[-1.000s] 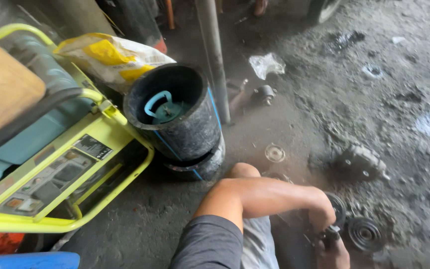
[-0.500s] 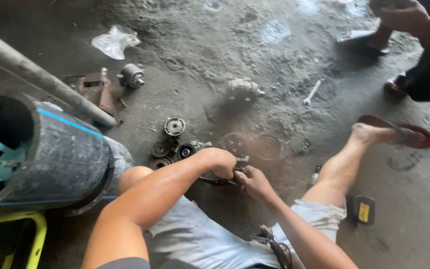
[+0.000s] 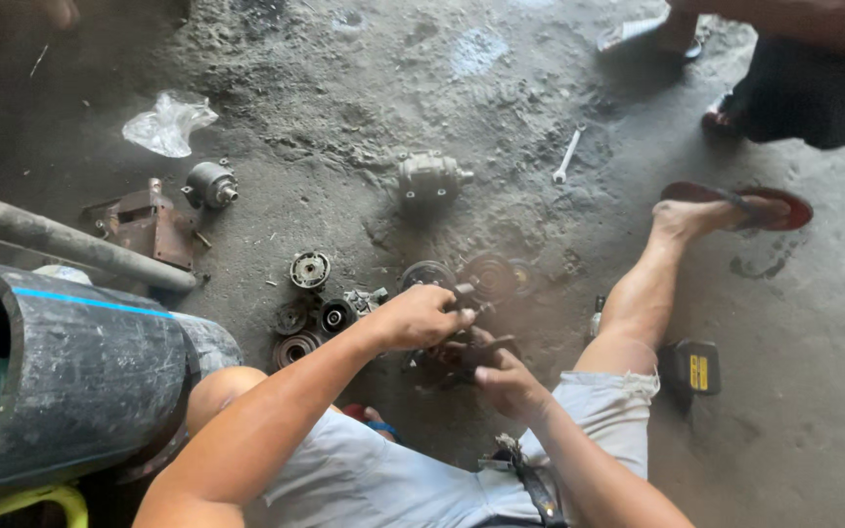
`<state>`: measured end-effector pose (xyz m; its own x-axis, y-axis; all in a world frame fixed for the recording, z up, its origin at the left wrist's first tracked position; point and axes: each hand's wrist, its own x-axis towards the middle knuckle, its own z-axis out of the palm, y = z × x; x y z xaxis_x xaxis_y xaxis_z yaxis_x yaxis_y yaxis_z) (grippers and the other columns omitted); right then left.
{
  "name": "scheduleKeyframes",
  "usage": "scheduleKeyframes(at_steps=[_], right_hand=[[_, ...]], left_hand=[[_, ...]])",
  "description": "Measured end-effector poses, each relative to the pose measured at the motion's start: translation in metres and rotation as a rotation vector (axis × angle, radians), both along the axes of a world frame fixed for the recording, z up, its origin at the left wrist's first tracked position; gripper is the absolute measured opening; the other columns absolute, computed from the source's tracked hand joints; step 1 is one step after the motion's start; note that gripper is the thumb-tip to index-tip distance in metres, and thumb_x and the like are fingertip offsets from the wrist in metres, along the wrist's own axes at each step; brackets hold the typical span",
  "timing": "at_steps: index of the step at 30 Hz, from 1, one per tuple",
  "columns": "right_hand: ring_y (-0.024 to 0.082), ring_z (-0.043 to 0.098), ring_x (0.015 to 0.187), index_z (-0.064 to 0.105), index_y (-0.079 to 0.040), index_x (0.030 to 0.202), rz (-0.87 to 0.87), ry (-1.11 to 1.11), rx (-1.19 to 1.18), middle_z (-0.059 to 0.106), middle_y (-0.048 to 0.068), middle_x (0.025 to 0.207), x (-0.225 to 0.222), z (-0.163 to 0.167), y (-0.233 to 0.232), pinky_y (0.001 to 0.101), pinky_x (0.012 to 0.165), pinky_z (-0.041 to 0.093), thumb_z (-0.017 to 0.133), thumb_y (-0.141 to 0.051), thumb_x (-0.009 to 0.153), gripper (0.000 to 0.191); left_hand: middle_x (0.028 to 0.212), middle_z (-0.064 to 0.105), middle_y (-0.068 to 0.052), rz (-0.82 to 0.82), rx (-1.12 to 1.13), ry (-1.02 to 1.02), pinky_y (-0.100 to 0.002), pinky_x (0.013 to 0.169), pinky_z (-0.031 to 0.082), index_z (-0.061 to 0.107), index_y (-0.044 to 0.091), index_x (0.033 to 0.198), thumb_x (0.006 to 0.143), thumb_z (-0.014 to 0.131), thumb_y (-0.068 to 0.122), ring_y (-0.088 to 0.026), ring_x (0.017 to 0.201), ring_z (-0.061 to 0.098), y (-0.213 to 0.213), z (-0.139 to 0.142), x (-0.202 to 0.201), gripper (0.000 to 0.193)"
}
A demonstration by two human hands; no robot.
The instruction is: The person disassembles a mechanical component, likely an alternator or starter motor, using a power drill and wrench. They remove bolts and separate parts, placing them on the floor.
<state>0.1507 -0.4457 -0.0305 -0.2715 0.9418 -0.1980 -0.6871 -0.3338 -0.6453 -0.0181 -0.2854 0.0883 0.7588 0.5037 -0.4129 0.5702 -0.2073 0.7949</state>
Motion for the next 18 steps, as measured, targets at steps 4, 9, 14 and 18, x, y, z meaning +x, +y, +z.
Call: scheduleKeyframes(at_steps=[4, 9, 14, 18], right_hand=[[0.025, 0.066, 0.103, 0.044, -0.008, 0.148, 0.014, 0.303, -0.015, 0.062, 0.015, 0.126, 0.005, -0.001, 0.001, 0.0374, 0.082, 0.056, 0.066, -0.027, 0.097, 0.058], [0.018, 0.055, 0.072, 0.069, 0.0, 0.128, 0.178, -0.549, -0.486, 0.069, 0.01, 0.096, 0.047, -0.002, 0.038, 0.0296, 0.055, 0.041, 0.063, -0.042, 0.1, 0.051], [0.013, 0.068, 0.086, 0.069, -0.01, 0.132, -0.048, -0.707, -0.086, 0.071, 0.006, 0.107, 0.096, 0.034, 0.094, 0.0302, 0.072, 0.058, 0.068, -0.023, 0.094, 0.04], [0.014, 0.065, 0.072, 0.06, -0.019, 0.131, -0.05, -0.791, -0.026, 0.074, 0.0, 0.109, 0.115, 0.054, 0.122, 0.0344, 0.061, 0.052, 0.07, -0.013, 0.089, 0.044]], left_hand=[[0.086, 0.074, -0.01, 0.227, -0.557, -0.021, -0.041, 0.068, 0.053, 0.076, 0.0, 0.1, 0.096, 0.065, 0.039, -0.023, 0.077, 0.068, -0.004, -0.023, 0.004, 0.04], [0.078, 0.071, -0.006, 0.262, -0.657, 0.199, -0.037, 0.065, 0.05, 0.074, 0.0, 0.1, 0.097, 0.062, 0.044, -0.02, 0.07, 0.061, 0.019, -0.064, 0.027, 0.046], [0.105, 0.07, -0.004, 0.162, -0.395, -0.466, -0.032, 0.079, 0.054, 0.07, 0.007, 0.12, 0.093, 0.073, 0.031, -0.011, 0.091, 0.063, 0.051, -0.066, 0.054, 0.036], [0.106, 0.075, -0.007, 0.198, 0.029, -0.247, -0.031, 0.085, 0.054, 0.069, 0.007, 0.12, 0.098, 0.07, 0.029, -0.013, 0.096, 0.067, 0.083, -0.06, 0.07, 0.032]])
